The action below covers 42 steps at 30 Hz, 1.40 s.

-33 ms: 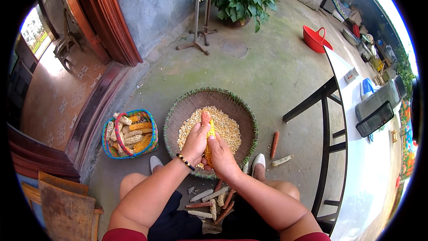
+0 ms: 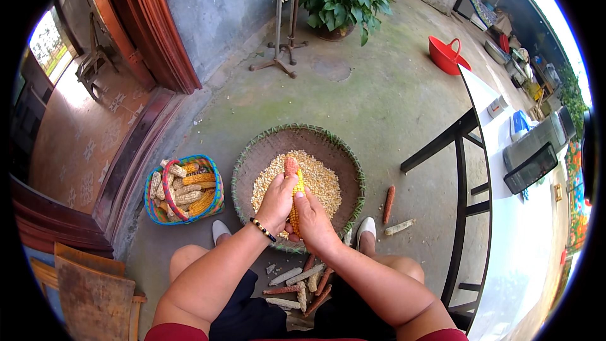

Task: The person sits on the ground and shucks corn cobs by hand, removing kernels into a large woven basket. They pick up cobs from a smaller basket, strip the kernels, and place the bare cobs on the ground. The process is repeated continuously throughout the clip.

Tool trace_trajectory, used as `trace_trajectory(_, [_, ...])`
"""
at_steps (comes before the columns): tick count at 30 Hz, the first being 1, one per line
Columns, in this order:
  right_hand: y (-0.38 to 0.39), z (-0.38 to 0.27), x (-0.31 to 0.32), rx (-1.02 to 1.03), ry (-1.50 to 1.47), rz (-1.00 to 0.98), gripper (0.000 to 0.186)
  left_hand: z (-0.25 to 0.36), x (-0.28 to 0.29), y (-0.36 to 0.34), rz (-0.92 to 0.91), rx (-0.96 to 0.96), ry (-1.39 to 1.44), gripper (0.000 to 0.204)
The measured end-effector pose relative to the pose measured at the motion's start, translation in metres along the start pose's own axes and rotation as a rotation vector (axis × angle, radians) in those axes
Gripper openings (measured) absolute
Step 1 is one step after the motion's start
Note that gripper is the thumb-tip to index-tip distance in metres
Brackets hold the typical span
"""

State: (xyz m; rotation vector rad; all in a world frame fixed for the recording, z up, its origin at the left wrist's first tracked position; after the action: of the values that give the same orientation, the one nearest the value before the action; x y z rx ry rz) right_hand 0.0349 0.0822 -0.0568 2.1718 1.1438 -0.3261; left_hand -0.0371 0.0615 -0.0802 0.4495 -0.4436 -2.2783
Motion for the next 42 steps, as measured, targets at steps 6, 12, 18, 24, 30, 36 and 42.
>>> trace_trajectory(6, [0.000,-0.007,0.006,0.116,0.203,0.043,0.037,0.006,-0.001,-0.002,0.008,-0.098,0.041,0.019])
trace_trajectory(12, [0.002,-0.020,-0.002,0.331,0.278,0.055,0.039,0.004,0.001,-0.006,-0.006,-0.115,0.093,0.024])
trace_trajectory(18, [0.003,-0.003,0.000,0.020,-0.056,-0.005,0.038,0.001,-0.003,-0.003,-0.060,0.011,0.193,0.037])
trace_trajectory(24, [0.001,-0.001,0.002,-0.018,-0.093,0.014,0.038,0.008,-0.005,0.000,-0.046,-0.052,0.076,0.023])
trace_trajectory(30, [0.003,-0.004,0.001,0.046,0.102,0.046,0.035,-0.002,0.001,-0.005,-0.018,-0.047,0.017,0.025])
trace_trajectory(36, [0.003,0.000,0.001,-0.028,-0.093,0.006,0.033,-0.002,-0.004,-0.002,-0.058,0.030,0.127,0.027])
trace_trajectory(42, [0.001,-0.001,0.006,0.019,-0.051,0.031,0.031,0.005,-0.008,0.003,-0.050,-0.049,-0.058,0.025])
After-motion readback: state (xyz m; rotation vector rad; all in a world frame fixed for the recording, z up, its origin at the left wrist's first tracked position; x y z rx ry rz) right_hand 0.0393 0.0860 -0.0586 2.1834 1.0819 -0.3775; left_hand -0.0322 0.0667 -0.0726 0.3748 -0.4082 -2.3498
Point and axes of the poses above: each hand's wrist, its own y-axis away from the middle knuckle, its own x-axis out of the back of the hand, z = x × y, the point moved 10 cm from there along -y, towards the middle knuckle, and after that the axes turned 11 degrees about -y, right-handed, at the moved point
